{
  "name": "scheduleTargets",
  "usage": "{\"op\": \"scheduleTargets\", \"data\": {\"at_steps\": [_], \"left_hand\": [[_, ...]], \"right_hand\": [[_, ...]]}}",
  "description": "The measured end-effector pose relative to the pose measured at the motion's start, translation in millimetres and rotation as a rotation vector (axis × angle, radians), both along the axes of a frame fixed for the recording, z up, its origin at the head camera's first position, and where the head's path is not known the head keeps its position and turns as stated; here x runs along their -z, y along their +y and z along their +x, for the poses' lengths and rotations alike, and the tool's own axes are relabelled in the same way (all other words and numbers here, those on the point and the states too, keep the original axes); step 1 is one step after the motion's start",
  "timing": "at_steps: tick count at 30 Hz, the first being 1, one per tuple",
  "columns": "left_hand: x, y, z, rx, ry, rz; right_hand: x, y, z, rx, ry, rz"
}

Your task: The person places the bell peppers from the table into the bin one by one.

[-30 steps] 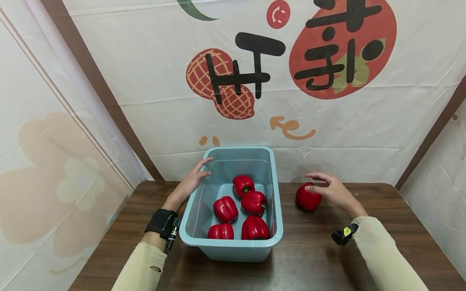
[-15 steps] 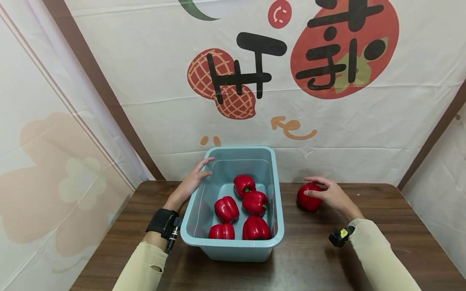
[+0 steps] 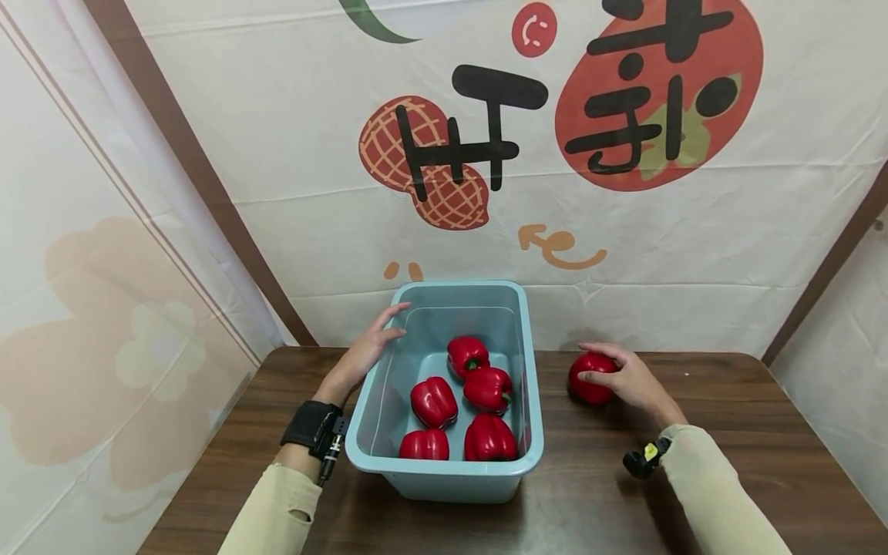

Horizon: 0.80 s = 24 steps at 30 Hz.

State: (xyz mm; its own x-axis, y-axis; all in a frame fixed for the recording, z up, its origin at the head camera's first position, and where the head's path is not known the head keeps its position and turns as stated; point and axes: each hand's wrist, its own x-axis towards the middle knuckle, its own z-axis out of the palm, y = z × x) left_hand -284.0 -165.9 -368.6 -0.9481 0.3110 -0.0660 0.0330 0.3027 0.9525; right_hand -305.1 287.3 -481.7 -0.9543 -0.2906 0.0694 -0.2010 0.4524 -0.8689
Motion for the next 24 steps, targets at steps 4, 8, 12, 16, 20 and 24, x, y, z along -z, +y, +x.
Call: {"op": "scheduleTargets", "data": {"at_steps": [4, 8, 12, 16, 20, 24], "left_hand": [[0.6, 0.4, -0.2, 0.003, -0.003, 0.004], [1.9, 1.2, -0.4, 0.004, -0.001, 0.002], [2.6, 1.6, -0.1, 0.001, -0.001, 0.003], [2.7, 1.3, -0.3, 0.004, -0.002, 0.002], [1.7, 1.2, -0.3, 0.007, -0.002, 0.001], [1.3, 0.5, -1.2, -0.003, -0.005, 0.007]], "right_hand": [[4.9, -0.5, 0.0, 0.012, 0.035, 0.055], [11.4, -0.1, -0.6, 0.007, 0.075, 0.090], [16.6, -0.8, -2.1, 0.007, 0.100, 0.096], [20.4, -1.8, -3.4, 0.005, 0.103, 0.088], [21.0, -2.4, -3.4, 0.005, 0.088, 0.082], [21.4, -3.0, -3.4, 0.009, 0.076, 0.076]]}}
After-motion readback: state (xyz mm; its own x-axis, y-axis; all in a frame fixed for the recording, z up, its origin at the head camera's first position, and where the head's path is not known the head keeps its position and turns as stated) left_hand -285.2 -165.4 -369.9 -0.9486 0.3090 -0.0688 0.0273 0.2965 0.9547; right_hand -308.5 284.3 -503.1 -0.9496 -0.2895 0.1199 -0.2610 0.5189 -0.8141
